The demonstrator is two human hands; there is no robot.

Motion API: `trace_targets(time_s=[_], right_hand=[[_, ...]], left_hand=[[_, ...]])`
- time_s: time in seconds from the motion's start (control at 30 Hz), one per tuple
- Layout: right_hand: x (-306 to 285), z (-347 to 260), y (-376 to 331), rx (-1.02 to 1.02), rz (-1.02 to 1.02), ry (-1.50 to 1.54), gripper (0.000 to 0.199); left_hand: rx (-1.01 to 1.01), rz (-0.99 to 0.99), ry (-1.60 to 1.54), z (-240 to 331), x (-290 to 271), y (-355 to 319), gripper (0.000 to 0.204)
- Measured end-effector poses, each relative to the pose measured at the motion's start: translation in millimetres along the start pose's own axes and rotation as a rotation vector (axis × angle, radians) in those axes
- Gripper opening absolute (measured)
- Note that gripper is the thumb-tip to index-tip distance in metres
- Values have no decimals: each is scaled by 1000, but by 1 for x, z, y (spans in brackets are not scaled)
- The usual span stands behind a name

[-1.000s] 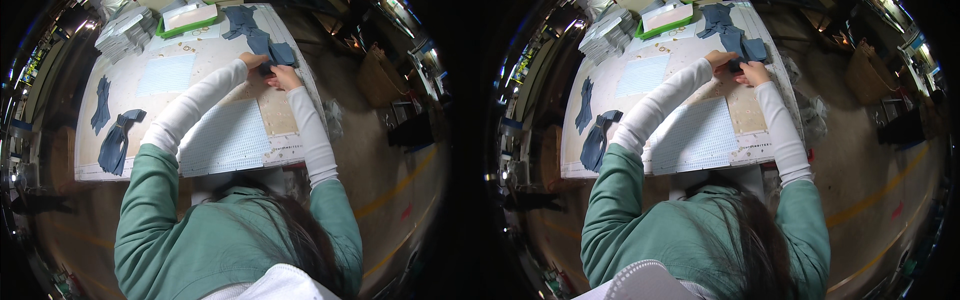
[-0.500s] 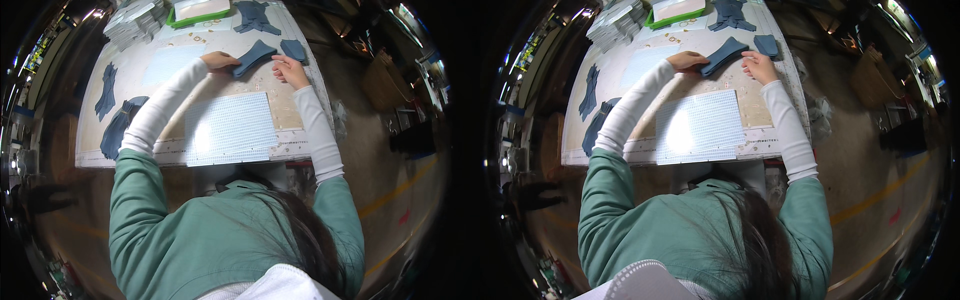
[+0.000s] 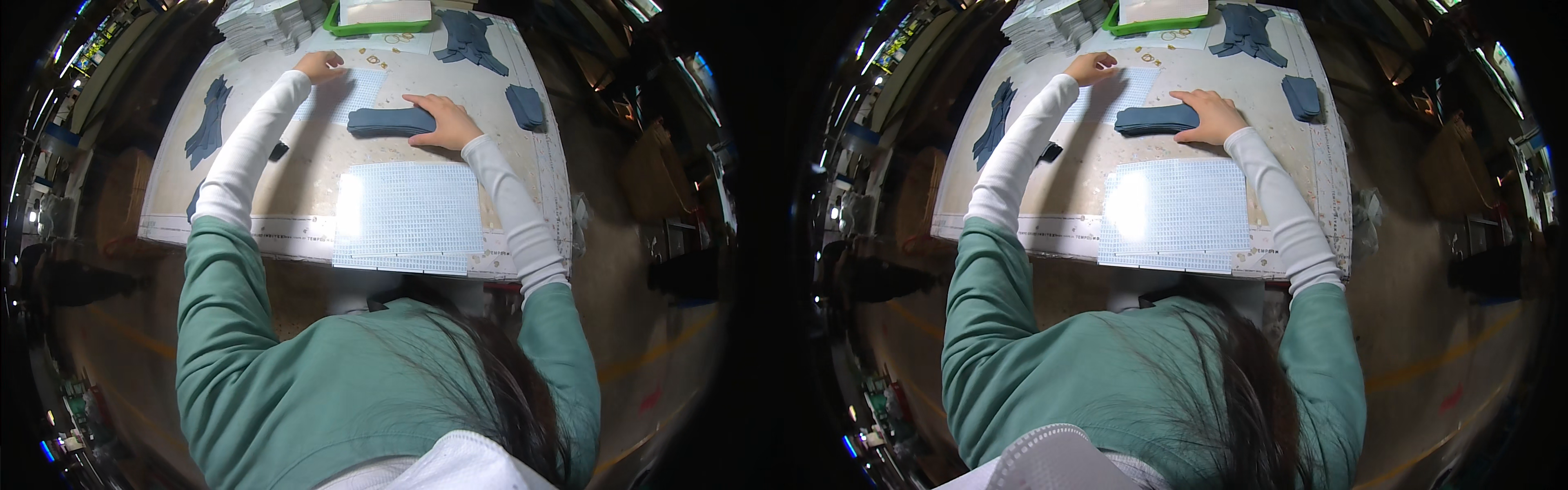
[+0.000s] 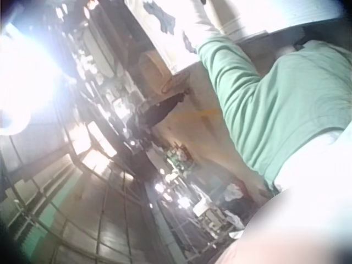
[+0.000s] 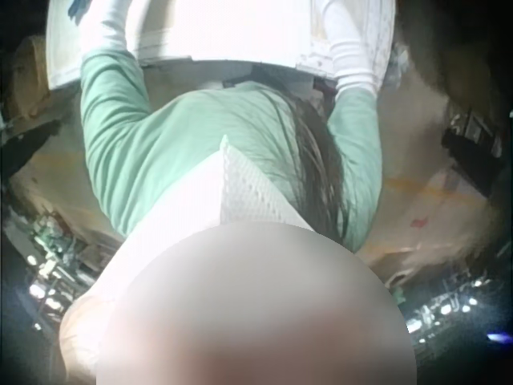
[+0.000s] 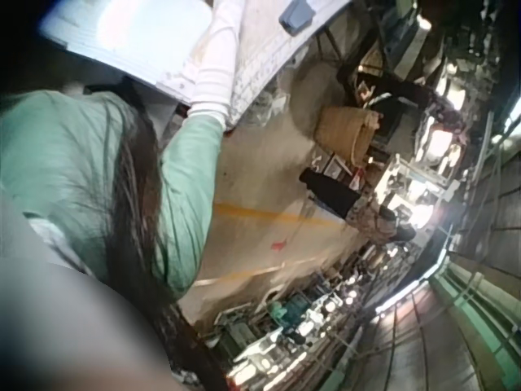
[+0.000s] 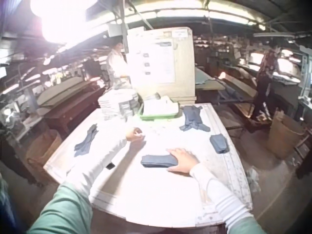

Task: The person assembles small gray fabric pieces by inserting them into a white grid-like sheet on a table. They repeatedly pick up fabric pieces, align them with the grid, and press them into place. The person handles multiple pieces one at a time and occasionally adjusts their position on the sheet.

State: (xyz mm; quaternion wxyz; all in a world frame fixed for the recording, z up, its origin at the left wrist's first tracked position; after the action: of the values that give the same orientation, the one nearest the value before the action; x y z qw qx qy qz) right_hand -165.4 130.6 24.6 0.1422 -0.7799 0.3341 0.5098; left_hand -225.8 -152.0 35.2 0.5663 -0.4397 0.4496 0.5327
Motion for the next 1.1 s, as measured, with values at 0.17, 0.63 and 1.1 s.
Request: trace_targets(time_s=[0.17, 0.63, 1.1], right_hand=[[5, -1, -3, 5, -1, 11, 73], [2, -1, -4, -25, 47, -14, 61], [-28, -7, -8, -180, 353, -69, 68]], left_hand=[[133, 3, 77, -1, 17, 17, 72], [-17, 68, -11, -32, 7, 26, 57], [352, 320, -326, 53, -160, -112, 19]])
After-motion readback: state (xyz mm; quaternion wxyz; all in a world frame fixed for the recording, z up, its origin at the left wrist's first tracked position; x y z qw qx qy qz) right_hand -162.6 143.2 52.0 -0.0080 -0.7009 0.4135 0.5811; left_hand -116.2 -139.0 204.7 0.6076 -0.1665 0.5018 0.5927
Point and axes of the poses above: each hand's wrist, its own y-axis towards the middle knuckle, its own x-axis out of the palm, z = x × y, the point moved 7 cm from there along y, towards the middle knuckle, and after that the axes turned 1 degree about x, right-handed, at the moved point
